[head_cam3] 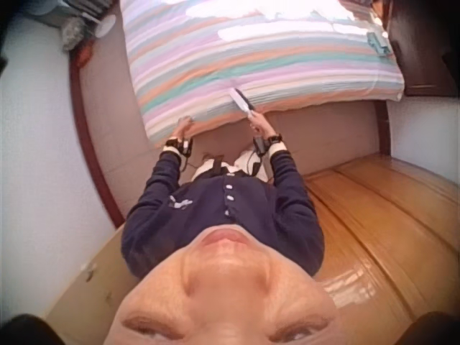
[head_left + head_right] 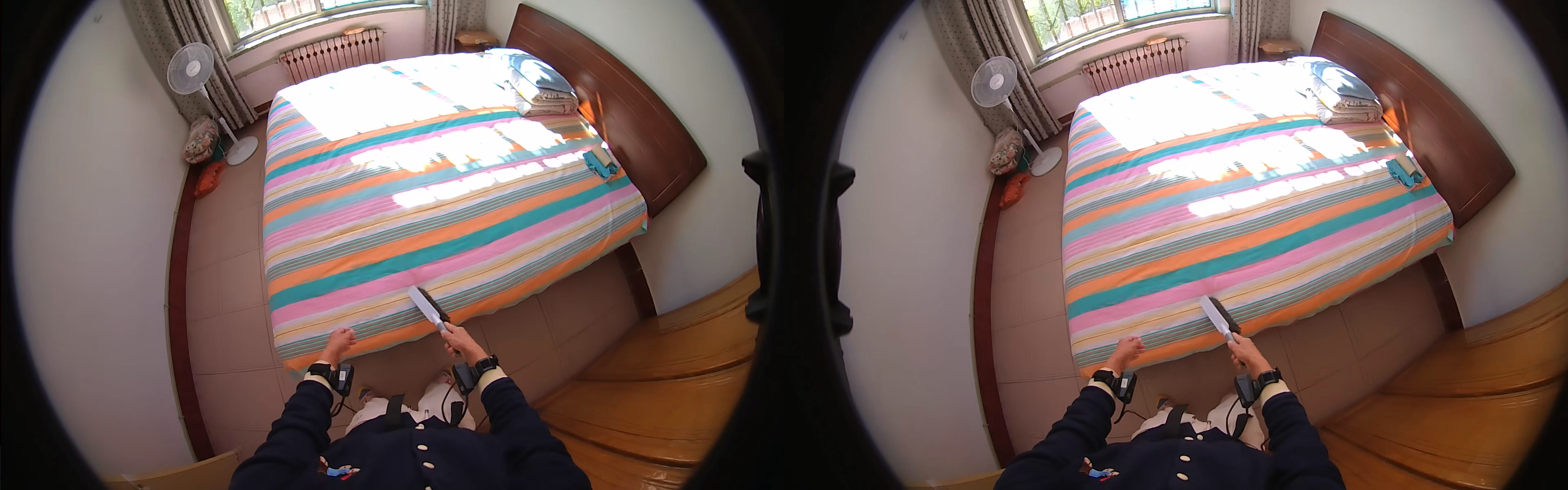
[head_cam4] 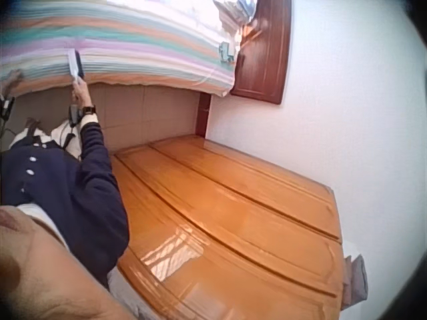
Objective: The person brushes a striped bedsheet with a hand brush, then walks to the living room to raise a window blind and open the window. They return to the bedroom and adjust the curtains.
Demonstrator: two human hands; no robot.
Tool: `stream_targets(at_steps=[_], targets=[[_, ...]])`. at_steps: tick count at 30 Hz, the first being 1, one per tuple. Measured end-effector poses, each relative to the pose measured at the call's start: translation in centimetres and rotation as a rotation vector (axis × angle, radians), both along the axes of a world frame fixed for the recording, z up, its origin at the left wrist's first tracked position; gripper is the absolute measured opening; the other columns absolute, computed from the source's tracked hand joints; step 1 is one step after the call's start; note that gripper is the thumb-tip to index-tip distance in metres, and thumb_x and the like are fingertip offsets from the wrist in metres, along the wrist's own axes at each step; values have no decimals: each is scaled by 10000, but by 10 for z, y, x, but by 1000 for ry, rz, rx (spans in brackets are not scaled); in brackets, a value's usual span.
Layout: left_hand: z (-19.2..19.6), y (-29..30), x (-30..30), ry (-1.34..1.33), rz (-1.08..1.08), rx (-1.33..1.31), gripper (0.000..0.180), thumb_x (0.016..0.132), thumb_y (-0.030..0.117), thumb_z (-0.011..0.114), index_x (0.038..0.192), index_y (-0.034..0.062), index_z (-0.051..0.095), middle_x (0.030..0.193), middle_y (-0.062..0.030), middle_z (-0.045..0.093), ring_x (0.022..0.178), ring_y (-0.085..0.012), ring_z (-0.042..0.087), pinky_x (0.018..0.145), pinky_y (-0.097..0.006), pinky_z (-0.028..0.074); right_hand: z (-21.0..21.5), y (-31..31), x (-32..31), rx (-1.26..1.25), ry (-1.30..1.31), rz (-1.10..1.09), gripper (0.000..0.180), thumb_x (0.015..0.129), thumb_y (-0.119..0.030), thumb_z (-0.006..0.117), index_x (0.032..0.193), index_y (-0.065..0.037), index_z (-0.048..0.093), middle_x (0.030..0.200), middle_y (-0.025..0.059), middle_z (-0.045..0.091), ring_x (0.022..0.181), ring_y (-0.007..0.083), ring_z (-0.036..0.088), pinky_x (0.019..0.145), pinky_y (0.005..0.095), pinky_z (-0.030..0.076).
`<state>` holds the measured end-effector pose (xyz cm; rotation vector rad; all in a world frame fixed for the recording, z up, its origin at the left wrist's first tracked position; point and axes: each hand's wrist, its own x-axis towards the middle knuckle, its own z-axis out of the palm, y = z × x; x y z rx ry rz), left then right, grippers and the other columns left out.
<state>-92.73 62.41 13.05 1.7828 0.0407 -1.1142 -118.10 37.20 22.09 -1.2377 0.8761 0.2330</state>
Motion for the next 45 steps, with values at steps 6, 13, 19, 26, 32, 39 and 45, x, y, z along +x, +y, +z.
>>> stream_targets(at_steps=[6, 13, 19, 26, 32, 39, 45], targets=[[0, -139, -62, 70, -296, 21, 271, 859, 312, 559, 1040, 110, 548, 863, -6, 598, 774, -122, 592, 613, -264, 417, 32, -93, -103, 285, 29, 133, 479, 929, -213, 470, 1387, -190, 333, 637, -22, 450, 487, 40, 399, 411, 200, 339], [10, -284, -100, 178, -501, -95, 342, 854, 346, 564, 1083, 93, 542, 917, -19, 610, 793, -130, 592, 655, -296, 427, 39, -178, -160, 154, 6, -352, 502, 935, -198, 464, 1405, -174, 289, 641, -18, 465, 471, 49, 385, 421, 206, 358], [0, -387, -99, 88, -513, -39, 299, 884, 302, 518, 1085, 81, 521, 956, -30, 572, 850, -138, 558, 664, -296, 412, 12, -265, -174, 190, -10, -217, 494, 933, -199, 474, 1397, -173, 306, 643, -16, 472, 474, 49, 387, 424, 219, 364], [-28, -496, -92, 132, -436, 17, 329, 864, 312, 563, 1100, 84, 532, 941, -62, 615, 840, -177, 607, 675, -333, 436, -23, -417, -272, 293, 111, -704, 484, 948, -213, 432, 1401, -182, 266, 647, 31, 486, 454, 88, 395, 409, 251, 376], [-19, -608, -107, 144, -488, -107, 282, 871, 311, 553, 1068, 110, 570, 909, -23, 625, 809, -166, 613, 686, -328, 444, -8, -512, -331, 88, 13, -988, 471, 957, -236, 410, 1396, -195, 246, 643, 25, 422, 456, 83, 370, 420, 261, 366], [25, -759, -183, 64, -599, 12, 385, 872, 358, 551, 1133, 76, 552, 979, -66, 625, 883, -189, 612, 760, -357, 454, 25, -599, -288, 199, -58, -274, 484, 945, -205, 454, 1400, -162, 291, 699, 5, 483, 540, 47, 410, 459, 192, 371], [18, -829, -239, 70, -435, -49, 302, 886, 299, 546, 1105, 92, 565, 955, -56, 632, 847, -174, 619, 704, -332, 449, -1, -734, -363, 227, 15, -302, 477, 933, -229, 485, 1378, -147, 334, 686, 2, 493, 490, 48, 398, 445, 204, 374]])
